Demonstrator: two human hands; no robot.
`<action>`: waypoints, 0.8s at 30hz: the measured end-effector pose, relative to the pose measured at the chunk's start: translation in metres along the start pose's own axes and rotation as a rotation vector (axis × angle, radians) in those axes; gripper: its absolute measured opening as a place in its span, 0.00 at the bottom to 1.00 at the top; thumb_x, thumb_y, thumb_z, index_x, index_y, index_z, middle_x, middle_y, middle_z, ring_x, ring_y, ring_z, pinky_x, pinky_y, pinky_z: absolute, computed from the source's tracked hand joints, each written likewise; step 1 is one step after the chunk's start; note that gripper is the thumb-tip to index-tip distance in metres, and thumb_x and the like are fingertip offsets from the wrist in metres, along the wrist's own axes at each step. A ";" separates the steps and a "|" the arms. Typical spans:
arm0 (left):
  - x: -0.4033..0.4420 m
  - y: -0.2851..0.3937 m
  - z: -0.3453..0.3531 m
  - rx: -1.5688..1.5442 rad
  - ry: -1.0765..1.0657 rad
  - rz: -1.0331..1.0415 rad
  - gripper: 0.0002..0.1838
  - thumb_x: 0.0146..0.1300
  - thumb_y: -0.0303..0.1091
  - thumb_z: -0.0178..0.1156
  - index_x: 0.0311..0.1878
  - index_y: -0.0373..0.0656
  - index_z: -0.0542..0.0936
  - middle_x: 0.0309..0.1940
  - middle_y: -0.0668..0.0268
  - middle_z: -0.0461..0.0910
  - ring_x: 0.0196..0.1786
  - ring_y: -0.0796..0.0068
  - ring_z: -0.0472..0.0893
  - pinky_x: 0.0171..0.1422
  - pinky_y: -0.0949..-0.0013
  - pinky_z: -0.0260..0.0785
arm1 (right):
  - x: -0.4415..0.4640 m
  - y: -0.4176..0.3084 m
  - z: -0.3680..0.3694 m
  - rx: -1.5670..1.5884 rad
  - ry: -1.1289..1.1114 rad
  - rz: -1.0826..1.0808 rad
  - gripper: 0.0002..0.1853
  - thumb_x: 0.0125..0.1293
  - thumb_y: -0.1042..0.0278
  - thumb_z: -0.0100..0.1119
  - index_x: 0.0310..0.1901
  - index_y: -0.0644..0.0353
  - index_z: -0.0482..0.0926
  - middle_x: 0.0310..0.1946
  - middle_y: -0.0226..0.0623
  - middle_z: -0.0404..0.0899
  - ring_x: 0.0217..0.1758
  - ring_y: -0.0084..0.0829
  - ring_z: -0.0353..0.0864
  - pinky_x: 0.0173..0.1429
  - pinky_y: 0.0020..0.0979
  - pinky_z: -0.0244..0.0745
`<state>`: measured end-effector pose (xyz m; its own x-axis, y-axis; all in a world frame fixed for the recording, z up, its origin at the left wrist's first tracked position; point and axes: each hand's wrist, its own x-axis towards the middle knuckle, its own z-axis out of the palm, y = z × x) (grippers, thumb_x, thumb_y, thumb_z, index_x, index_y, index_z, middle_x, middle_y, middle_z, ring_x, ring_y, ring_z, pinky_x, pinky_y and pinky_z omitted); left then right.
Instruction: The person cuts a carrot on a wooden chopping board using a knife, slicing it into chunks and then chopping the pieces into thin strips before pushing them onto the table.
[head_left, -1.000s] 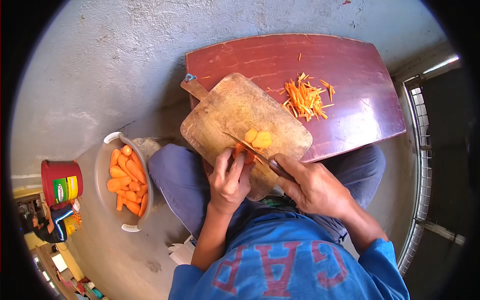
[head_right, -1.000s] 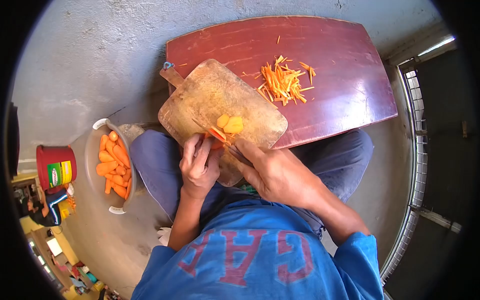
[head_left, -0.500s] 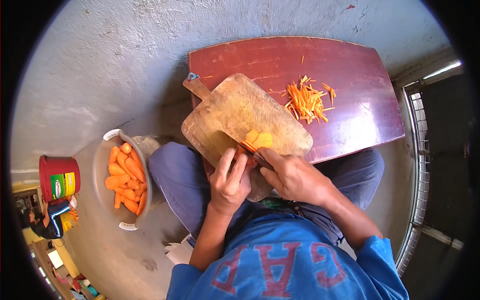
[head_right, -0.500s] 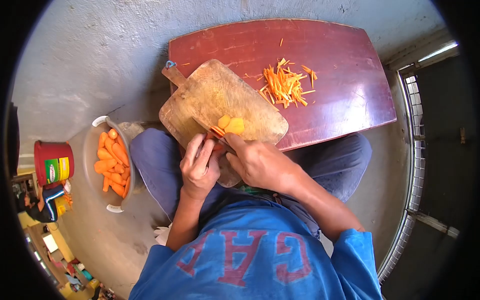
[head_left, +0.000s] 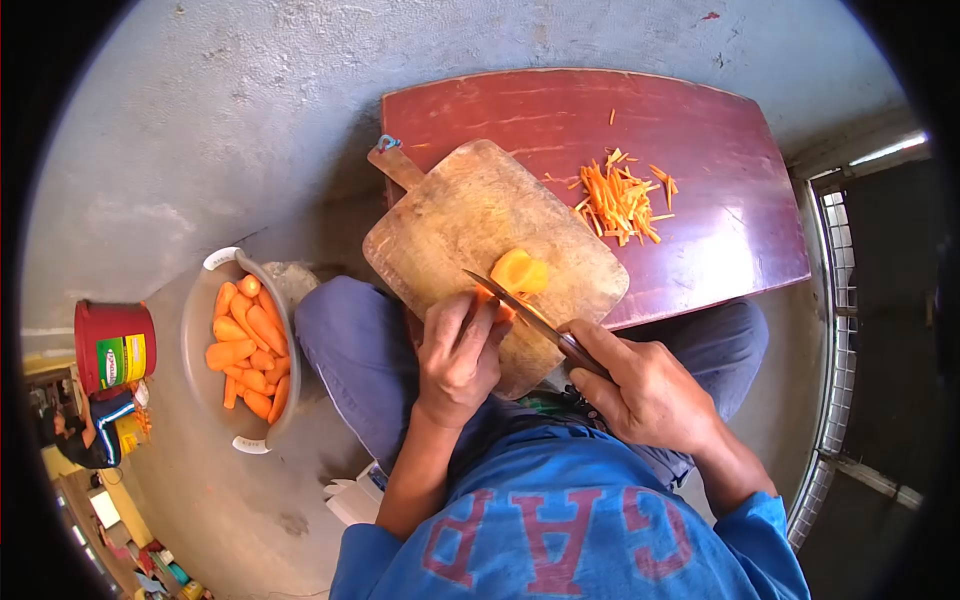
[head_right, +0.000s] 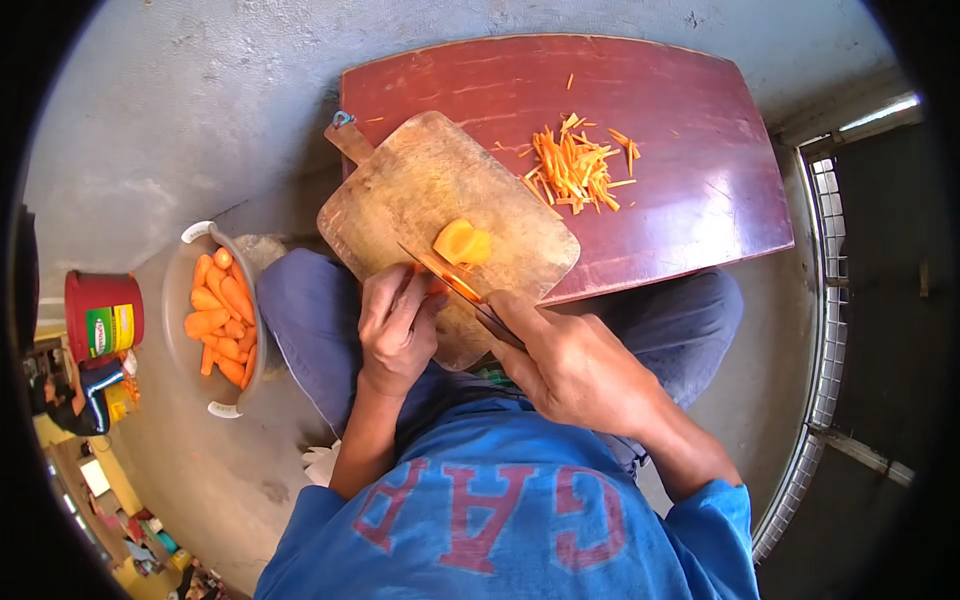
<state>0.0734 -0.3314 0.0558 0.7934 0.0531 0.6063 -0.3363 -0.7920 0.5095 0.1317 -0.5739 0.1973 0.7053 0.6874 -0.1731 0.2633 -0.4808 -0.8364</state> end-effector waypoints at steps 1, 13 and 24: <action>-0.001 -0.001 0.000 0.000 0.002 -0.005 0.23 0.63 0.20 0.82 0.63 0.34 0.91 0.60 0.51 0.87 0.57 0.44 0.89 0.60 0.49 0.87 | 0.000 0.000 0.000 0.001 -0.009 0.002 0.23 0.79 0.74 0.70 0.71 0.68 0.78 0.49 0.64 0.90 0.50 0.69 0.92 0.50 0.60 0.86; -0.007 -0.001 -0.001 -0.020 0.021 -0.040 0.25 0.60 0.17 0.84 0.61 0.34 0.91 0.60 0.51 0.90 0.55 0.45 0.91 0.61 0.50 0.87 | 0.053 0.037 0.036 -0.060 0.047 -0.124 0.18 0.84 0.67 0.65 0.67 0.67 0.77 0.39 0.68 0.89 0.45 0.71 0.91 0.50 0.65 0.85; -0.002 -0.001 0.000 -0.072 0.030 -0.050 0.24 0.64 0.19 0.82 0.62 0.33 0.89 0.58 0.50 0.88 0.56 0.44 0.90 0.61 0.49 0.86 | 0.011 0.000 0.003 -0.039 -0.021 -0.036 0.29 0.78 0.74 0.70 0.77 0.68 0.77 0.50 0.66 0.91 0.52 0.68 0.93 0.54 0.58 0.88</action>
<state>0.0721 -0.3309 0.0540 0.7950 0.1106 0.5964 -0.3328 -0.7425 0.5813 0.1381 -0.5647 0.1935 0.6812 0.7157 -0.1541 0.3145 -0.4761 -0.8212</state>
